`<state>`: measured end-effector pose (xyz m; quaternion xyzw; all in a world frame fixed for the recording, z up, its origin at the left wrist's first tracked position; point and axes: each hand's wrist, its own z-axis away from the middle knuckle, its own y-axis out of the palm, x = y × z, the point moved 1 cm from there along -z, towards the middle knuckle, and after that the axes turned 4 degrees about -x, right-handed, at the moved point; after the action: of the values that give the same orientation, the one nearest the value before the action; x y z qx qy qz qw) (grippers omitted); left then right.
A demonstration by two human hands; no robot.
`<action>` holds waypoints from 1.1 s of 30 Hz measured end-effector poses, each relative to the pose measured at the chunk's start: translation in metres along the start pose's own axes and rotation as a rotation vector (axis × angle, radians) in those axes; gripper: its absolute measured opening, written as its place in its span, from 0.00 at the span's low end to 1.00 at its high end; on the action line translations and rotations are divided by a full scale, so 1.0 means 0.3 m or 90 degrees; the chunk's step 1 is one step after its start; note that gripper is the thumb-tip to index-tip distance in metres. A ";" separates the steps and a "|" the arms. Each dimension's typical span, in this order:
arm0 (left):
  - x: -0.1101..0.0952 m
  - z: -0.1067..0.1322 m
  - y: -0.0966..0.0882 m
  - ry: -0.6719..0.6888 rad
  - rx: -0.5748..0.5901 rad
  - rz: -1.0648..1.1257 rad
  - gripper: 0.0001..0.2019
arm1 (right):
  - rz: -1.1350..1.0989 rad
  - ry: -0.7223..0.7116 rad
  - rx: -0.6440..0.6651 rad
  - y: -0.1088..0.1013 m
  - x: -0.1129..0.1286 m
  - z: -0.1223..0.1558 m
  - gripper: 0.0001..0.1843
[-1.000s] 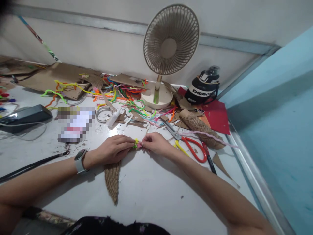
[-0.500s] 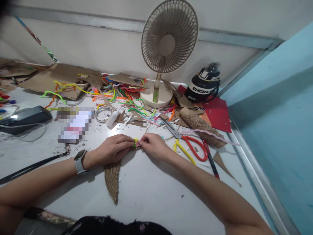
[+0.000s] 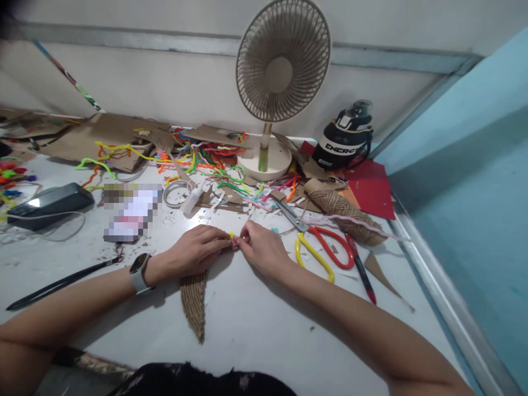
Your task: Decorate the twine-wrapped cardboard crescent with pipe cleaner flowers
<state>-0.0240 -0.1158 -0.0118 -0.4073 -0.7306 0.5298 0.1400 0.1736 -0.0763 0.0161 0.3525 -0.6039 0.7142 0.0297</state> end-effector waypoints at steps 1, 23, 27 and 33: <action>-0.001 -0.002 -0.001 0.002 0.001 0.002 0.17 | -0.003 0.007 -0.011 0.000 -0.001 0.002 0.07; 0.001 0.009 -0.060 -0.086 -0.398 0.188 0.11 | 0.019 -0.240 -0.077 0.027 0.023 -0.060 0.27; 0.026 0.014 -0.054 -0.160 -0.497 0.258 0.15 | 0.129 -0.349 0.033 0.103 0.044 -0.095 0.40; 0.033 0.011 -0.053 -0.173 -0.477 0.280 0.16 | 0.184 -0.412 0.144 0.155 0.074 -0.115 0.50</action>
<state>-0.0393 -0.1122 -0.0013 -0.5023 -0.7798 0.2946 -0.2299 0.1190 -0.0668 -0.0119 0.4725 -0.5428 0.6247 -0.3032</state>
